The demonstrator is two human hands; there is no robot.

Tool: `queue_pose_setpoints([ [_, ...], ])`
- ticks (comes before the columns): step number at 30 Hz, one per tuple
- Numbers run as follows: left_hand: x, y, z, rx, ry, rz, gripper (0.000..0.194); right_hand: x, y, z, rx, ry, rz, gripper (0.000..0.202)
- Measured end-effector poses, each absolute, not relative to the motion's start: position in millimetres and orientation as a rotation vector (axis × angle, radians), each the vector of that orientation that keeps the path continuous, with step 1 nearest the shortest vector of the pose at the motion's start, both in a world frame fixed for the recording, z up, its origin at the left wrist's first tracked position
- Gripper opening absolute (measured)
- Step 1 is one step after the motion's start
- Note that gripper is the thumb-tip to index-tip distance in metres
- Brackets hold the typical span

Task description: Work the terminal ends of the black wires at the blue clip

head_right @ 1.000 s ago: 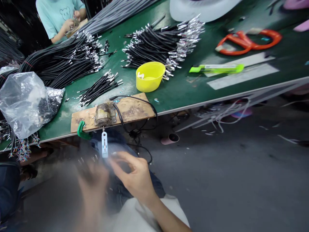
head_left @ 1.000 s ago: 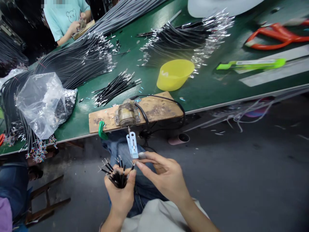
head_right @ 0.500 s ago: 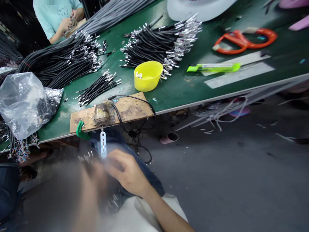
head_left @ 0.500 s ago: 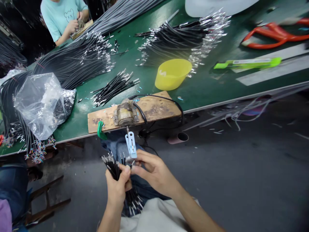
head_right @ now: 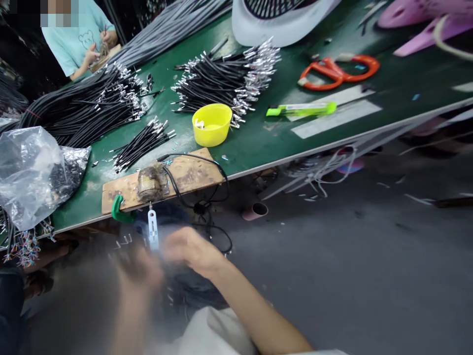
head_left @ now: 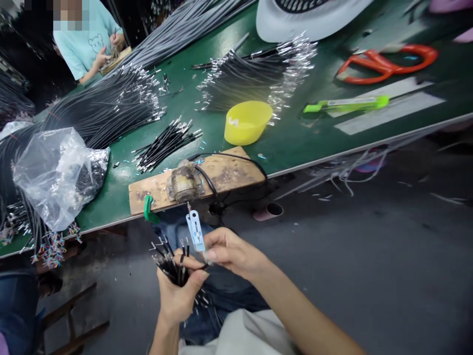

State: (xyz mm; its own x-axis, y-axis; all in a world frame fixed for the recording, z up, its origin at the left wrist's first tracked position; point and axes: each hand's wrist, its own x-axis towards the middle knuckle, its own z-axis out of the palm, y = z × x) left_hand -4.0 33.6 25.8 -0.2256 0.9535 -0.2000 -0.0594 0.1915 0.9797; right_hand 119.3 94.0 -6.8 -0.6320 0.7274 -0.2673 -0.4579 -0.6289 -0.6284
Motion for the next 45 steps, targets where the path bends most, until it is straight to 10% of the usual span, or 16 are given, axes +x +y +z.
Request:
queue_pose_setpoints([
  [22,-3,43,19,1.012,1.529,1.376,0.03,100,107,-11,-0.59,-0.36,2.078,0.046],
  [30,-11,27,-8,0.481,1.517,1.291,0.034,117,72,-33,-1.116,-1.042,1.631,0.038],
  [35,-16,37,-19,0.257,1.525,1.423,0.038,99,27,-42,-1.069,-1.561,1.868,0.071],
  [45,-14,20,-12,0.445,1.339,1.243,0.041,102,34,-46,-0.76,-1.51,1.922,0.034],
])
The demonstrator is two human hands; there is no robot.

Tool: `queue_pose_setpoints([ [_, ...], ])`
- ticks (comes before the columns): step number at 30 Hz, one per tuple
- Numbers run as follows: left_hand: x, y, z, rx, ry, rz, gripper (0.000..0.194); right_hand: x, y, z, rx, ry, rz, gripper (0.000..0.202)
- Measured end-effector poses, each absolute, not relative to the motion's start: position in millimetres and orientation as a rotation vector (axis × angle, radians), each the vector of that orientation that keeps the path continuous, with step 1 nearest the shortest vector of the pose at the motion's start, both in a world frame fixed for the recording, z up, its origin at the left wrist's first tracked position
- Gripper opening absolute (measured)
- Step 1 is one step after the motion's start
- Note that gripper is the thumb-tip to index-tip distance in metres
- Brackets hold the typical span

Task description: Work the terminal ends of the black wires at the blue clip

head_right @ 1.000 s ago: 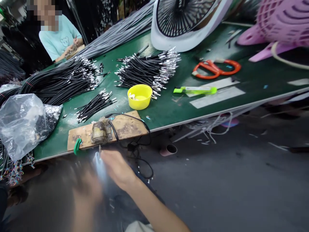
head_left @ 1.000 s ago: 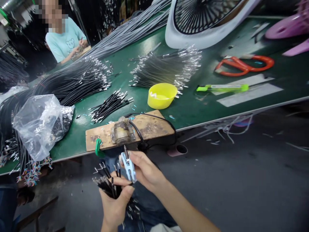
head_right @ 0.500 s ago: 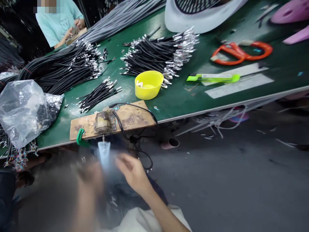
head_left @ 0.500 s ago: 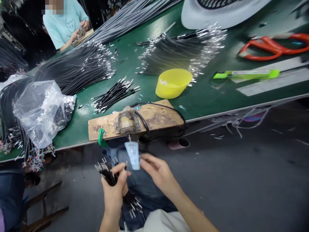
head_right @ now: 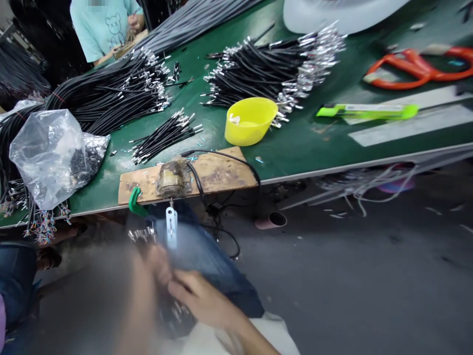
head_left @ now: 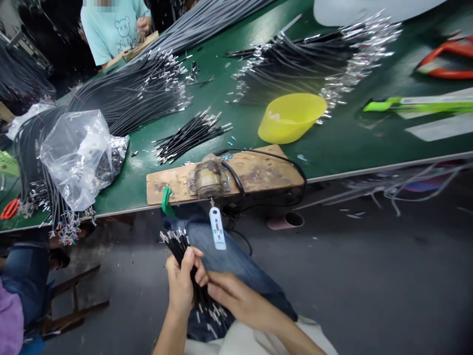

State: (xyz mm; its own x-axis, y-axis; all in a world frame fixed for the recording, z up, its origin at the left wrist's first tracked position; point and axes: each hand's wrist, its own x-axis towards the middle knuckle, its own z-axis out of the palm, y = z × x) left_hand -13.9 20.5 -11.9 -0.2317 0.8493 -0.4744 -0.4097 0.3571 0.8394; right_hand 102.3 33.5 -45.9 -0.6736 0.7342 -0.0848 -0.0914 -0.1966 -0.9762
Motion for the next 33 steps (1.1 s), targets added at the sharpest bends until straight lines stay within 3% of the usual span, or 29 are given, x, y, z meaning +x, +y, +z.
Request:
queue_pose_setpoints([
  [3,-15,14,-12,0.513,1.341,1.122,0.04,111,63,-33,-1.028,-1.395,1.561,0.028],
  [7,-13,7,-13,0.577,1.331,1.042,0.039,106,80,-13,-0.964,-1.356,1.413,0.016],
  [11,-6,-2,-24,0.593,1.336,1.064,0.043,106,75,-2,-0.996,-1.177,1.095,0.02],
  [17,0,-6,-80,0.479,1.389,1.045,0.049,155,99,21,-1.092,-0.825,0.495,0.007],
  [19,1,-4,-103,0.394,1.432,1.063,0.044,168,121,41,-1.066,-0.948,0.257,0.008],
  [23,4,-7,-121,0.373,1.416,1.106,0.038,175,163,79,-1.046,-1.213,0.144,0.013],
  [28,11,-25,-98,0.363,1.251,1.145,0.043,171,184,99,-1.033,-1.205,-0.115,0.017],
  [33,12,-33,-79,0.339,1.118,1.102,0.042,150,159,99,-1.005,-1.148,0.158,0.019],
])
